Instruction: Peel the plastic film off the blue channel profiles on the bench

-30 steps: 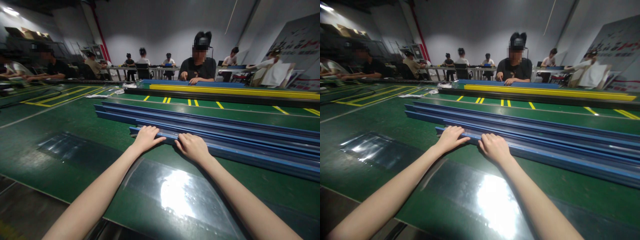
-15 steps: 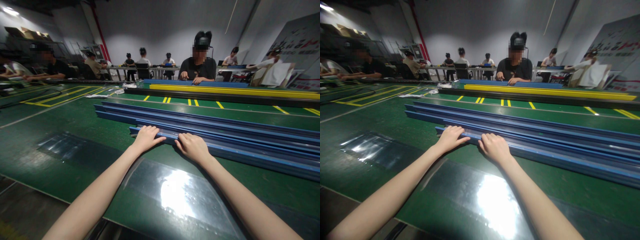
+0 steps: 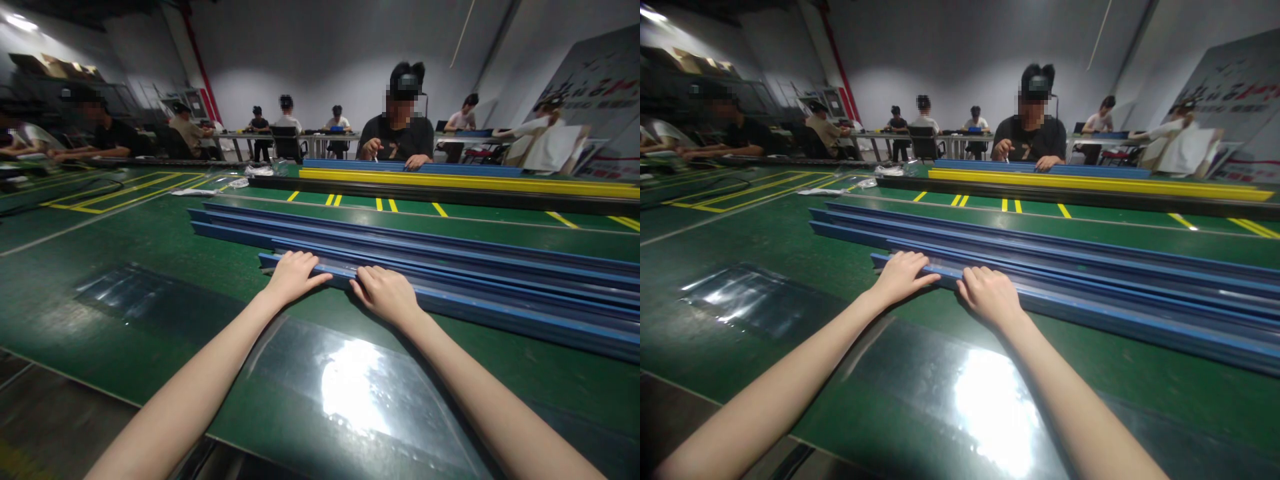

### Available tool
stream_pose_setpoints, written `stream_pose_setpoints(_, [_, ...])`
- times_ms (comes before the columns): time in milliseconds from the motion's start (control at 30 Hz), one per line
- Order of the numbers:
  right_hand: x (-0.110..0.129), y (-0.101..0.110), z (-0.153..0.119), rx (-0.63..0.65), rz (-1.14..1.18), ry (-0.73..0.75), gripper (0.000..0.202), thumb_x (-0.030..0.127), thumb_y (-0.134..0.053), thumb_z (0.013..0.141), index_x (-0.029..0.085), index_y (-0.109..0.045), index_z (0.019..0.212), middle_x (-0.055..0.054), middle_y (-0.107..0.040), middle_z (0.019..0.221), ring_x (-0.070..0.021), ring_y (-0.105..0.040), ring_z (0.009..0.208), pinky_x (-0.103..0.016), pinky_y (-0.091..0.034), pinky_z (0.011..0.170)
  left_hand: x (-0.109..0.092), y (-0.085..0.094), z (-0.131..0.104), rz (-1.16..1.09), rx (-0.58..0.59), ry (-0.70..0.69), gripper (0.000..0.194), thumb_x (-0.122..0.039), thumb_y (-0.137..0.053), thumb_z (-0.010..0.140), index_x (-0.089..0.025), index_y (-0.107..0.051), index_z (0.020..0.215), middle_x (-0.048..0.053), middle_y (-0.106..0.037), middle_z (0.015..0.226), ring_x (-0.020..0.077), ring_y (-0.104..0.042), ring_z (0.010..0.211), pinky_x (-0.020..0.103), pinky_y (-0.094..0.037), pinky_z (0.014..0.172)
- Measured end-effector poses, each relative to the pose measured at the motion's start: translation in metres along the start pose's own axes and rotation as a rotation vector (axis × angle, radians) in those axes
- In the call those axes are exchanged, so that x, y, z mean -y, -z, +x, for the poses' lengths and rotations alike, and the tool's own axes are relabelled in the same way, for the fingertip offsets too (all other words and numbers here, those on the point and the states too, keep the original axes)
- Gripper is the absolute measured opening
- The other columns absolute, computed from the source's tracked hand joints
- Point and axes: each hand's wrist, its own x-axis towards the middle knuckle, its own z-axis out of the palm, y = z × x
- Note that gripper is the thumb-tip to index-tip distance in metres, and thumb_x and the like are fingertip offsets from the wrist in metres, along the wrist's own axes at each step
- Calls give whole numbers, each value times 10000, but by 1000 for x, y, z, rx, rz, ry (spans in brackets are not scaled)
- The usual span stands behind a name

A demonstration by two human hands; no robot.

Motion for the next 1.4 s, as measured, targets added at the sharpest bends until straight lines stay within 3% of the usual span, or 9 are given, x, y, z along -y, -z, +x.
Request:
stream_pose_setpoints(767, [0,1,0,5,3,2,341,348,-254,886,171,-537,817,-60,-607,754,-143,-509,689,-262,-232,570,-1,2,0,-28,13,8,450,-553,-343,827,-165,-566,777,60,-617,838,193,-549,792,309,-336,694])
stream_pose_setpoints(1400, [-15,25,0,329,155,22,255,336,-389,833,187,-518,995,-75,-596,1014,-189,-528,916,-258,-339,648,4,12,2,-88,116,27,449,-578,-367,804,-188,-585,853,37,-601,939,190,-572,805,301,-378,709])
